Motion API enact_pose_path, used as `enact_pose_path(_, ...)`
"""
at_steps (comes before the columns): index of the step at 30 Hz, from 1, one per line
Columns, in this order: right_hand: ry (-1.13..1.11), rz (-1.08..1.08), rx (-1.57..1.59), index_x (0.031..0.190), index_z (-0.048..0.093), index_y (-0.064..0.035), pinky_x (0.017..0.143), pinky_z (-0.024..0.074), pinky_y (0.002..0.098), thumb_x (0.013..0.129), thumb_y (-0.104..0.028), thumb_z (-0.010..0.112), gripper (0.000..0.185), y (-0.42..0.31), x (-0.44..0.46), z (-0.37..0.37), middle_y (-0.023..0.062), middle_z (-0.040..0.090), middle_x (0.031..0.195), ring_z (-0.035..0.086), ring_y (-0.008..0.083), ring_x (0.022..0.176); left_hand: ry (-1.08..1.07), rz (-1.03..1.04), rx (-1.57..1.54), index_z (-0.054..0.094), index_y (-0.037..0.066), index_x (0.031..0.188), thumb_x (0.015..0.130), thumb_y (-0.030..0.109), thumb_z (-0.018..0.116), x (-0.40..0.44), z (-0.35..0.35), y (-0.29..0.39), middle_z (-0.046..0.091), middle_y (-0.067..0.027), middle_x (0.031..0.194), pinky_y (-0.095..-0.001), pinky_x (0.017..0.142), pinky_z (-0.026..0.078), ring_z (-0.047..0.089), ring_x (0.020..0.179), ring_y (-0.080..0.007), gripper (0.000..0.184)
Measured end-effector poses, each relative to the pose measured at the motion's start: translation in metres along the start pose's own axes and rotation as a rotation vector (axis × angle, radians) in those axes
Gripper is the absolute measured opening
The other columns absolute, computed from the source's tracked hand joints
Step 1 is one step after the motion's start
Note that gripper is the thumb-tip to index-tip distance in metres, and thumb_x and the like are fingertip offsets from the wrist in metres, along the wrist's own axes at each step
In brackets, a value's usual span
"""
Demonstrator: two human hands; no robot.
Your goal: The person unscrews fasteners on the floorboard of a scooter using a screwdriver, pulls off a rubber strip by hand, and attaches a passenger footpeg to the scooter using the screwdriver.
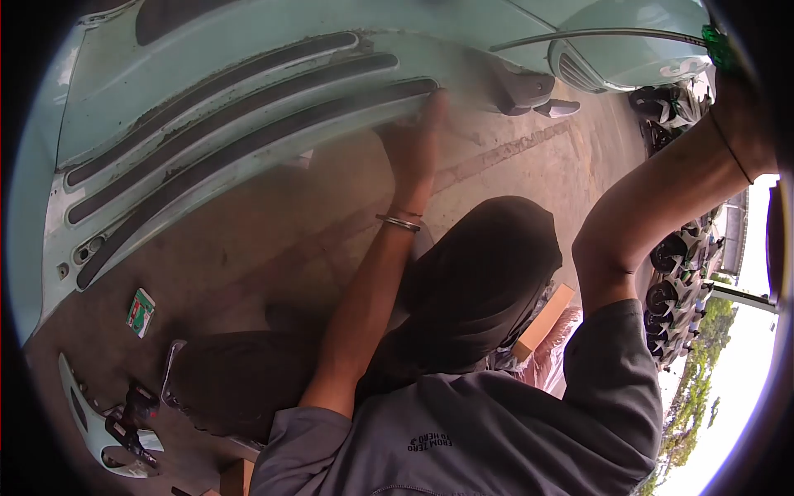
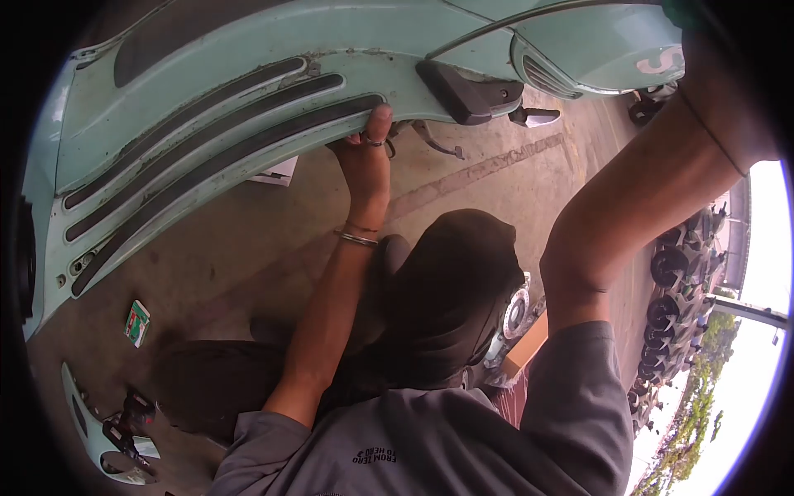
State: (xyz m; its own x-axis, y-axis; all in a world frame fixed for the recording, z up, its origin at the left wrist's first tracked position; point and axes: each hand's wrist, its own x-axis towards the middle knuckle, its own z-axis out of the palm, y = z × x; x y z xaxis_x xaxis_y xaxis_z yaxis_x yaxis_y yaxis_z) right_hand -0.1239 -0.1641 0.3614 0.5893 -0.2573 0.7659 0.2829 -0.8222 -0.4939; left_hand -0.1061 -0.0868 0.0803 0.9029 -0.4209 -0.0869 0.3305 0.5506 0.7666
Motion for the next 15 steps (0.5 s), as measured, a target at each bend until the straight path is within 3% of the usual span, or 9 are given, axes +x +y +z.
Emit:
enact_pose_path(2, 0.014, -0.001, -0.011, 0.117, 0.055, -0.0055, 0.047, 0.0373, 0.0223, 0.097, -0.020, 0.056, 0.025, 0.010, -0.003, -0.019, -0.0024, 0.044, 0.067, 0.043, 0.0078, 0.053, 0.007, -0.019, 0.063, 0.049, 0.001, 0.119, 0.078, 0.026, 0.081, -0.003, 0.010, -0.014, 0.057, -0.0055, 0.107, -0.0308, 0.091, 0.041, 0.053, 0.099, -0.0161, 0.057)
enact_pose_path(4, 0.027, 0.004, -0.020, 0.117, 0.055, -0.0054, 0.048, 0.0375, 0.0224, 0.097, -0.020, 0.056, 0.025, 0.022, -0.005, -0.038, -0.0022, 0.044, 0.067, 0.043, 0.0079, 0.053, 0.114, 0.243, 0.076, 0.046, 0.000, 0.123, 0.079, 0.031, 0.081, -0.010, 0.026, -0.031, 0.054, -0.0062, 0.109, -0.0300, 0.095, 0.038, 0.051, 0.100, -0.0159, 0.064)
enact_pose_path(7, 0.059, 0.020, -0.037, 0.117, 0.055, -0.0054, 0.048, 0.0377, 0.0225, 0.097, -0.020, 0.056, 0.025, 0.039, -0.011, -0.072, -0.0020, 0.044, 0.068, 0.043, 0.0082, 0.054, 0.049, 0.259, 0.128, 0.037, -0.001, 0.132, 0.079, 0.037, 0.081, -0.006, 0.035, -0.039, 0.050, -0.0072, 0.117, -0.0303, 0.098, 0.037, 0.049, 0.104, -0.0166, 0.078)
enact_pose_path(9, 0.080, 0.025, -0.045, 0.117, 0.055, -0.0054, 0.048, 0.0378, 0.0226, 0.096, -0.020, 0.057, 0.025, 0.048, -0.017, -0.093, -0.0018, 0.044, 0.068, 0.043, 0.0083, 0.054, -0.051, 0.125, 0.168, 0.042, -0.007, 0.134, 0.083, 0.024, 0.077, -0.007, 0.032, -0.030, 0.050, -0.0145, 0.132, -0.0391, 0.108, 0.034, 0.047, 0.124, -0.0261, 0.070)
enact_pose_path(11, 0.091, 0.023, -0.036, 0.117, 0.055, -0.0054, 0.048, 0.0379, 0.0227, 0.096, -0.020, 0.057, 0.025, 0.056, -0.022, -0.112, -0.0017, 0.044, 0.069, 0.044, 0.0085, 0.055, -0.073, 0.139, 0.152, 0.042, -0.007, 0.134, 0.084, 0.022, 0.076, -0.014, 0.045, -0.027, 0.050, -0.0135, 0.132, -0.0387, 0.107, 0.035, 0.047, 0.123, -0.0258, 0.067)
enact_pose_path(14, 0.106, 0.011, -0.026, 0.117, 0.055, -0.0053, 0.049, 0.0381, 0.0229, 0.096, -0.020, 0.057, 0.026, 0.063, -0.026, -0.134, -0.0015, 0.045, 0.069, 0.044, 0.0087, 0.055, -0.036, -0.014, 0.100, 0.045, -0.002, 0.134, 0.090, 0.032, 0.070, -0.024, 0.064, -0.025, 0.053, -0.0104, 0.130, -0.0377, 0.105, 0.038, 0.050, 0.120, -0.0229, 0.062)
enact_pose_path(15, 0.107, 0.009, -0.020, 0.117, 0.055, -0.0053, 0.049, 0.0382, 0.0230, 0.096, -0.020, 0.057, 0.026, 0.065, -0.028, -0.140, -0.0014, 0.045, 0.069, 0.044, 0.0088, 0.055, -0.146, -0.200, -0.052, 0.044, 0.001, 0.135, 0.091, 0.041, 0.066, -0.027, 0.067, -0.020, 0.053, -0.0098, 0.130, -0.0381, 0.104, 0.038, 0.051, 0.119, -0.0219, 0.063)
